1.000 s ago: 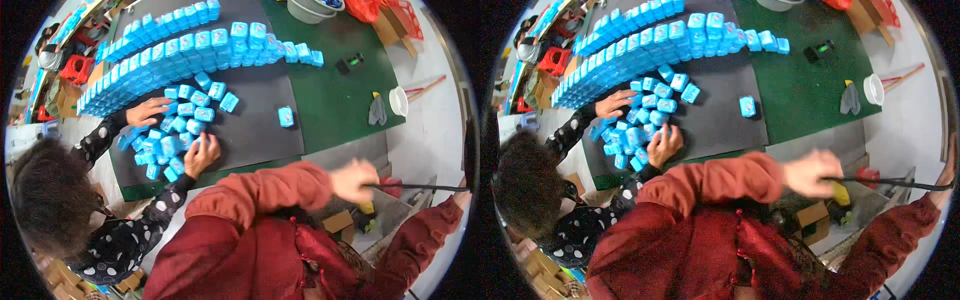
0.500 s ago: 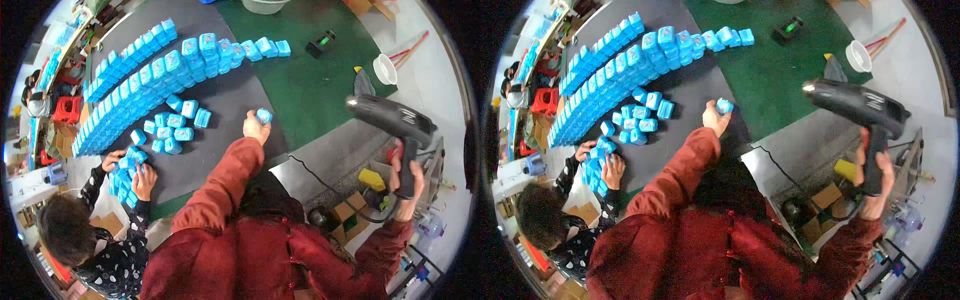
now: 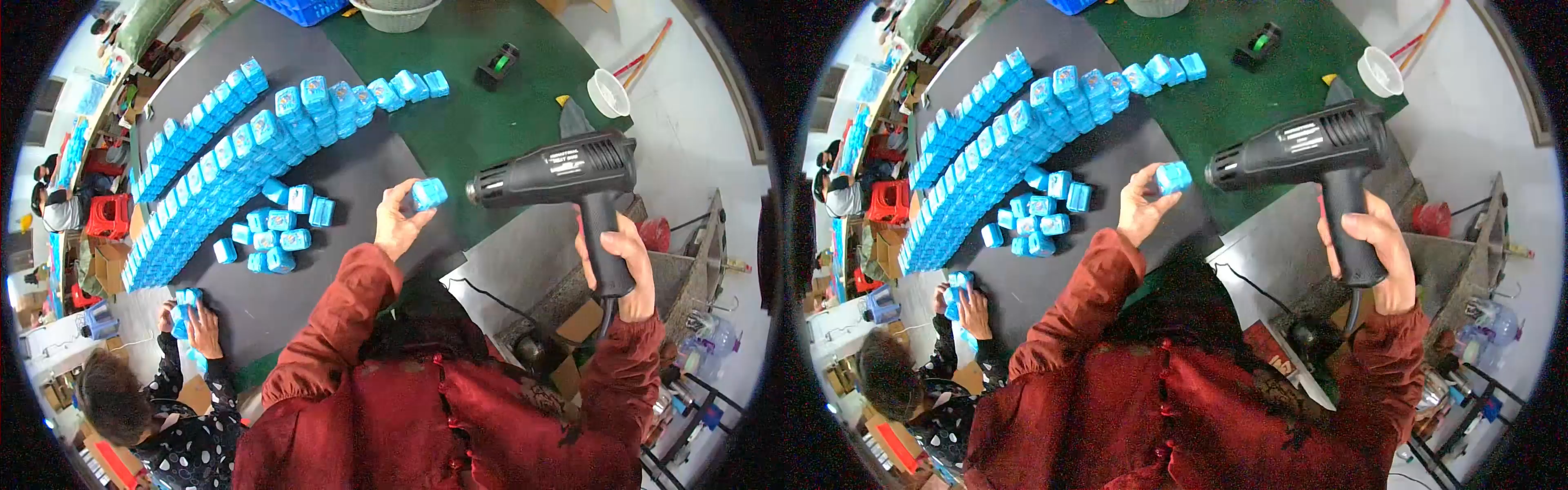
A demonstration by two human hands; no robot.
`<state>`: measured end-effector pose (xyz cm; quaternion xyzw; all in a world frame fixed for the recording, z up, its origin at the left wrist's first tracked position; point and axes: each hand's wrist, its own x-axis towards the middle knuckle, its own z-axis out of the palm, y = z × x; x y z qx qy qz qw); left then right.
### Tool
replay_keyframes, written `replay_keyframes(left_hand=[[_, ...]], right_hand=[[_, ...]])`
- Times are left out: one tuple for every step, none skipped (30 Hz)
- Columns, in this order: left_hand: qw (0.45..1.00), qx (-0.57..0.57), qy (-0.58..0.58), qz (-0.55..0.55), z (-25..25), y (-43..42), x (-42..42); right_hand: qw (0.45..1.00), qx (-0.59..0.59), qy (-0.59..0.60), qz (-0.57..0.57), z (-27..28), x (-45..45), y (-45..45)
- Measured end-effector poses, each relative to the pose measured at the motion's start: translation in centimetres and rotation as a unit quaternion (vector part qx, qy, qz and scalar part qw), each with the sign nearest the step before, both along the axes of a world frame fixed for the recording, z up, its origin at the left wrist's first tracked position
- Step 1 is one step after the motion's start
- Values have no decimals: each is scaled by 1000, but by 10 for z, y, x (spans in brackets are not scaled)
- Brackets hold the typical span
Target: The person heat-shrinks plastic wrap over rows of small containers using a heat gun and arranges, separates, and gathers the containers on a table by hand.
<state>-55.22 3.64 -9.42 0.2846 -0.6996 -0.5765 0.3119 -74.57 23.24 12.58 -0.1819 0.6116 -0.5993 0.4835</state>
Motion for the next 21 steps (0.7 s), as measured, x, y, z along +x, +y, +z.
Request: replay_keyframes(left_hand=[[999,39,8,-1,-1,-3,6],[997,77,16,-2,-2,-6,12],[993,114,24,-2,0,-9,18],[993,113,25,2,1,-12,23],[993,115,38,8,4,-15,27],[992,117,50,16,8,-17,31],[991,120,61,24,12,-18,35],[989,124,71,31,14,-20,40],[989,124,68,36,16,-22,46],[961,252,101,45,17,-26,52],[915,376,134,56,17,-30,58],[852,491,167,67,18,-34,65],[775,595,199,75,20,-37,69],[776,593,201,81,23,-40,71],[760,614,201,76,25,-41,73],[742,636,198,71,28,-41,74],[723,659,195,64,29,-39,75],[704,681,193,57,30,-38,76],[689,691,207,76,30,-37,80],[673,699,223,97,30,-37,87],[672,696,229,106,25,-37,99]], right_hand=[[1000,-1,-1,-24,-1,5,-4],[999,-2,-2,-48,-2,10,-8],[998,-4,-3,-70,-2,15,-12],[998,-6,-2,-67,0,19,-15],[999,-6,-4,-42,5,21,-18],[1000,-6,-6,-16,9,23,-21],[1000,-5,-10,9,13,24,-23],[999,-4,-14,34,14,26,-24],[999,-3,-18,39,12,29,-26],[999,-20,-21,22,9,32,-27],[999,-37,-25,6,6,35,-29],[998,-53,-30,-9,3,37,-31],[997,-71,-34,-24,1,39,-33],[997,-73,-37,-18,1,42,-36],[997,-65,-41,22,2,47,-38],[996,-55,-46,61,4,53,-38],[993,-44,-51,98,6,59,-38],[989,-34,-56,135,5,61,-39],[988,-33,-58,139,2,60,-39],[995,-34,-43,82,-3,57,-39],[998,-37,-29,30,-10,53,-41]])
